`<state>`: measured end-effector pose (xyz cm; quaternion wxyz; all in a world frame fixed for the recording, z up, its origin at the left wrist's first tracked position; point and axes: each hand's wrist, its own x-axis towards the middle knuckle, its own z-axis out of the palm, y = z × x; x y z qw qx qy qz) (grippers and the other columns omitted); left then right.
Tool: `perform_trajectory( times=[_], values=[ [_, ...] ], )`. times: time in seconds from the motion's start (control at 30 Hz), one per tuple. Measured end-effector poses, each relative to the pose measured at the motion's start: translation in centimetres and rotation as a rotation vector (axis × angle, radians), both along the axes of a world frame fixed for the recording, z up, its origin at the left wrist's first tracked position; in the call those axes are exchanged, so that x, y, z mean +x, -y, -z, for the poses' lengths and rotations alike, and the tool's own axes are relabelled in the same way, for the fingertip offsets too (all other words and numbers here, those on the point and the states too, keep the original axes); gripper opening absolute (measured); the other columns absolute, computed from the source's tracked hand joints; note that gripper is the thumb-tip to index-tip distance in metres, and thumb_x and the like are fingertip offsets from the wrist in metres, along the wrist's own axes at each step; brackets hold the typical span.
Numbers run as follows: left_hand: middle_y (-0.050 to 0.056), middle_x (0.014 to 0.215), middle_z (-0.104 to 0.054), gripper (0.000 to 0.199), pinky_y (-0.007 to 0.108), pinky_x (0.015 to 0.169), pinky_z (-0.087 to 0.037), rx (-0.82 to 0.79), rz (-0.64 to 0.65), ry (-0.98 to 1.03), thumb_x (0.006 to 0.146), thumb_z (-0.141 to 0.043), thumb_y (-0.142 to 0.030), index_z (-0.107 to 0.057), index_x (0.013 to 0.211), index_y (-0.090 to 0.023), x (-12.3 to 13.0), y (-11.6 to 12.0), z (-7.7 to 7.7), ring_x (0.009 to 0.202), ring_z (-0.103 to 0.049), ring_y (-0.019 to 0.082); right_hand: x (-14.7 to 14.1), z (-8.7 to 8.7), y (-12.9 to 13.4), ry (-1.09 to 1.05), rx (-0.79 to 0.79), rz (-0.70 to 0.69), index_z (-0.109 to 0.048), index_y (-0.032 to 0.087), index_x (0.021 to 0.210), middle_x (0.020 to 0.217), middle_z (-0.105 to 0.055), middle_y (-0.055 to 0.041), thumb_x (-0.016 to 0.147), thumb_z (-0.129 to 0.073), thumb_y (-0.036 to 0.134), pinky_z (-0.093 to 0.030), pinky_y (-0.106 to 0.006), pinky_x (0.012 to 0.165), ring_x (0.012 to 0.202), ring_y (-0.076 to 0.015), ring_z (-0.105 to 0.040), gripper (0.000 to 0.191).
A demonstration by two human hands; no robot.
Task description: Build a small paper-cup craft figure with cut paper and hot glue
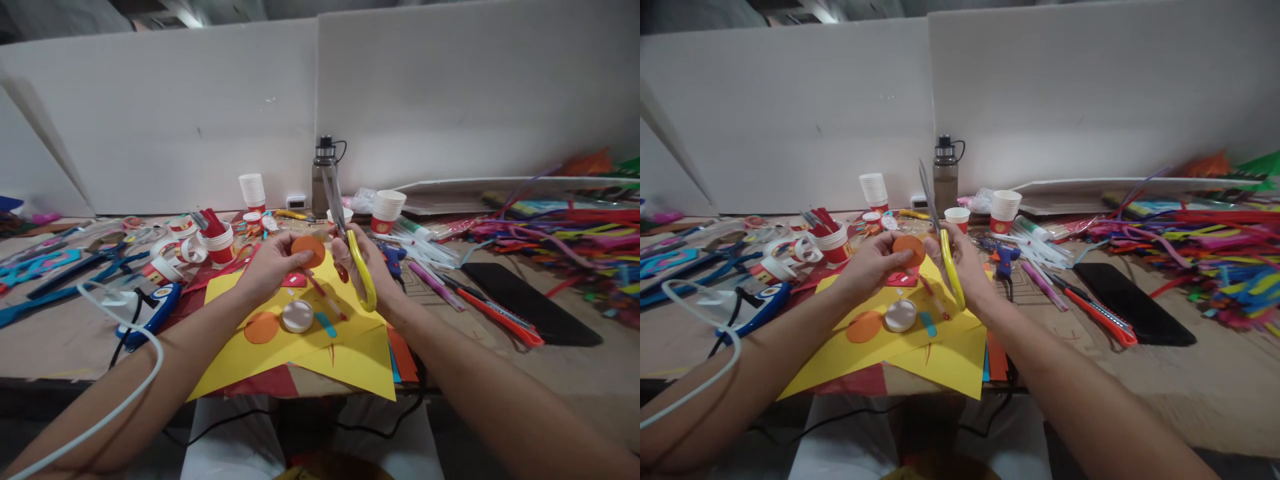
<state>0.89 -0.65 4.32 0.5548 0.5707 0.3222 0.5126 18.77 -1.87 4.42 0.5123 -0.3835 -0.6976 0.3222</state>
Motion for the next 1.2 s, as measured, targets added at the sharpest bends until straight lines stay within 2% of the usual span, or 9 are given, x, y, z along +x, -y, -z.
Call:
perform_trajectory(
  times=[0.13, 0.23, 0.37, 0.8, 1.2],
  values=[
    [0.001, 0.087, -0.065, 0.031, 0.024, 0.057, -0.055, -0.041, -0.004, 0.169, 0.068, -0.077, -0.025, -0.056, 0.090, -0.017, -0.5, -0.2, -0.4, 0.075, -0.065, 0.014, 0.9, 0.5, -0.2, 0.215, 0.164, 0.063, -0.051, 0.024, 0.118, 0.101, -0.049, -0.0058, 0.084, -0.058, 0.056, -0.047, -0.036, 0.081, 0.090, -0.0206, -0.053, 0.047],
    [0.000, 0.091, -0.065, 0.035, 0.024, 0.061, -0.055, -0.025, -0.026, 0.240, 0.070, -0.076, -0.024, -0.054, 0.096, -0.019, -0.8, -0.5, -0.6, 0.079, -0.066, 0.014, 1.1, 0.4, 0.0, 0.410, 0.200, 0.067, -0.051, 0.021, 0.120, 0.101, -0.044, -0.0069, 0.083, -0.060, 0.053, -0.047, -0.037, 0.084, 0.092, -0.0219, -0.051, 0.049],
    [0.001, 0.099, -0.067, 0.034, 0.025, 0.071, -0.057, -0.034, -0.069, 0.283, 0.072, -0.074, -0.020, -0.056, 0.101, -0.020, -1.1, -1.0, -0.6, 0.080, -0.065, 0.011, 1.0, 0.2, 0.3, 0.540, 0.230, 0.064, -0.051, 0.020, 0.122, 0.102, -0.043, -0.0083, 0.082, -0.063, 0.051, -0.046, -0.039, 0.086, 0.092, -0.0228, -0.050, 0.052],
    [-0.003, 0.085, -0.065, 0.030, 0.027, 0.074, -0.059, -0.065, -0.022, 0.354, 0.071, -0.075, -0.015, -0.058, 0.096, -0.018, -0.2, -0.5, -0.2, 0.070, -0.065, 0.009, 1.0, 0.2, 0.5, 0.557, 0.285, 0.078, -0.055, 0.019, 0.117, 0.100, -0.045, -0.0084, 0.083, -0.063, 0.050, -0.047, -0.038, 0.084, 0.089, -0.0222, -0.050, 0.046],
    [-0.001, 0.088, -0.064, 0.031, 0.027, 0.069, -0.059, -0.062, -0.017, 0.359, 0.071, -0.075, -0.016, -0.057, 0.095, -0.018, 0.0, -0.2, -0.2, 0.074, -0.065, 0.011, 0.9, 0.1, 0.6, 0.591, 0.280, 0.107, -0.056, 0.019, 0.117, 0.101, -0.048, -0.0094, 0.084, -0.060, 0.052, -0.049, -0.039, 0.080, 0.090, -0.0234, -0.054, 0.047]
  ],
)
